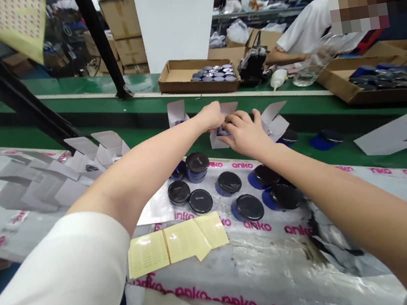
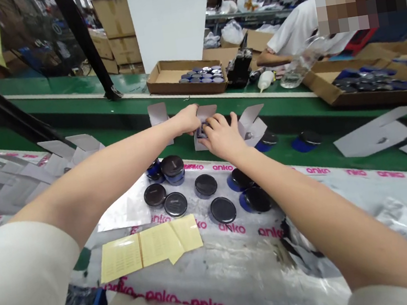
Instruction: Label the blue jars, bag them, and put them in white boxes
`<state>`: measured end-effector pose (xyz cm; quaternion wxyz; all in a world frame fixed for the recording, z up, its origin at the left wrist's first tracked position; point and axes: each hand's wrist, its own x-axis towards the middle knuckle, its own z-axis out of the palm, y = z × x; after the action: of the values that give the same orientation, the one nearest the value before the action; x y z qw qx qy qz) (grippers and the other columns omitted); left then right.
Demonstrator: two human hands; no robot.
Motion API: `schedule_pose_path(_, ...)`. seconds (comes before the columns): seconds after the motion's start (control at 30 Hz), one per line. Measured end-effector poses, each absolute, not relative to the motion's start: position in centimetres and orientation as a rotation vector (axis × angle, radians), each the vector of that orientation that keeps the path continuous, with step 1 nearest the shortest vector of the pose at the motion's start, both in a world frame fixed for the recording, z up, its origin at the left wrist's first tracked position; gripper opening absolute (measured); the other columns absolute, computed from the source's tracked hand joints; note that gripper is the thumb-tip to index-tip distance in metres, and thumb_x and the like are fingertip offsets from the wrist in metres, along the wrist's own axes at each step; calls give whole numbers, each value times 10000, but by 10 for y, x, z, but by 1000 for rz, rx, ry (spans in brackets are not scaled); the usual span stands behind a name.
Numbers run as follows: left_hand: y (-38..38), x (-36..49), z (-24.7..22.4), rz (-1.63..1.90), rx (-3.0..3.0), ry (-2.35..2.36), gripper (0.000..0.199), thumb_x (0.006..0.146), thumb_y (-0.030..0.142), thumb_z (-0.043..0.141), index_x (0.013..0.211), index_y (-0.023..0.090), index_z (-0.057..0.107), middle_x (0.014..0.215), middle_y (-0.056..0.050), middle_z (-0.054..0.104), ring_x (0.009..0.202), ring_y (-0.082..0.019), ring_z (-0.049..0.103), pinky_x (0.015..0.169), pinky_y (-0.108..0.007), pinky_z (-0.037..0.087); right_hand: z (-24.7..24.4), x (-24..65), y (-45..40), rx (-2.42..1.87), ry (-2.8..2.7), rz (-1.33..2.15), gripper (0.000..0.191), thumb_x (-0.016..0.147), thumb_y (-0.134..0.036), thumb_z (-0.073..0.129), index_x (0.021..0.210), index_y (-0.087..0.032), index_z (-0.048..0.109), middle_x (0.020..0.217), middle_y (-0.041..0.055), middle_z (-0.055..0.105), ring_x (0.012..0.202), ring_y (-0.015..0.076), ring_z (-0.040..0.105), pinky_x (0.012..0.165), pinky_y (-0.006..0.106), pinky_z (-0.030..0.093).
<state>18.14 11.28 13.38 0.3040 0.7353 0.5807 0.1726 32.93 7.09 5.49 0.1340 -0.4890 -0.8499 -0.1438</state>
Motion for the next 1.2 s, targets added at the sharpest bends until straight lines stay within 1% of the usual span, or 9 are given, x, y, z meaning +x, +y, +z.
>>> schedule_pose_path(0.13, 70, 149, 166, 689, 2127, 1443, 482, 791, -30, 628, 1230, 165, 661, 1236, -111, 710, 1216, -282, 646, 989, -345, 510, 42, 328, 64, -1363, -2504, -496, 495, 1006, -273, 470, 1403, 2, 577, 1383, 307, 637, 1249, 416, 553, 1117, 771, 211)
schedule_pose_path(0.23, -1, 91, 185, 1042, 2241, 1200, 176, 844, 64, 635, 896, 203, 729, 876, -23, 729, 862, -207, 706, 755, -288, 531, 33, 325, 63, -1336, -2524, -614, 532, 1016, -255, 431, 1428, 69, 523, 1391, 346, 616, 1267, 427, 570, 1119, 780, 220)
schedule_pose_path(0.33, -72, 26, 165, 1025, 2054, 1398, 148, 900, 191, 633, 776, 224, 706, 664, 14, 670, 584, -144, 597, 518, -245, 418, 29, 320, 63, -1331, -2576, -695, 551, 1005, -222, 432, 1413, 143, 487, 1393, 379, 596, 1276, 428, 588, 1143, 711, 265)
schedule_pose_path(0.43, -108, -19, 106, 762, 1903, 1710, 130, 926, 306, 624, 892, 228, 722, 790, -17, 721, 677, -179, 642, 564, -270, 450, 27, 312, 62, -1356, -2598, -676, 528, 1003, -194, 407, 1391, 154, 495, 1392, 387, 591, 1275, 422, 601, 1147, 697, 266)
schedule_pose_path(0.6, -111, -37, 28, 752, 1870, 1906, 165, 882, 281, 664, 1022, 195, 668, 1005, -76, 694, 939, -248, 664, 848, -376, 524, 43, 301, 60, -1487, -2568, -448, 502, 958, -117, 370, 1403, 78, 495, 1426, 358, 580, 1427, 432, 460, 1081, 815, 236)
schedule_pose_path(0.77, -109, -41, 33, 592, 1887, 1929, 76, 866, 227, 703, 906, 203, 643, 923, -47, 680, 930, -245, 659, 821, -342, 493, 96, 288, 33, -1586, -2329, -406, 447, 934, -147, 469, 1350, -4, 548, 1466, 334, 552, 1470, 473, 383, 1047, 725, 395)
schedule_pose_path(0.9, -89, -44, 44, 552, 1878, 1959, 148, 986, 282, 552, 930, 203, 664, 925, -54, 702, 853, -236, 668, 726, -328, 463, 125, 253, -36, -1135, -2155, -385, 309, 968, -210, 560, 1252, -99, 617, 1306, 246, 680, 1332, 380, 573, 1095, 570, 467)
schedule_pose_path(1.03, -59, -43, 45, 494, 1895, 2046, 151, 947, 190, 586, 1060, 175, 685, 1055, -113, 700, 974, -290, 667, 764, -352, 452, 113, 204, -106, -877, -2322, 67, 219, 984, -147, 573, 1195, -149, 631, 1135, 129, 748, 1096, 255, 688, 970, 418, 561)
schedule_pose_path(1.2, -60, -50, 50, 473, 1927, 2096, 82, 927, 195, 600, 888, 200, 672, 945, -72, 678, 890, -269, 664, 718, -344, 451, 75, 155, -136, -878, -2357, 398, 171, 1005, -123, 540, 1136, -144, 647, 1051, 98, 745, 1010, 235, 673, 893, 395, 564)
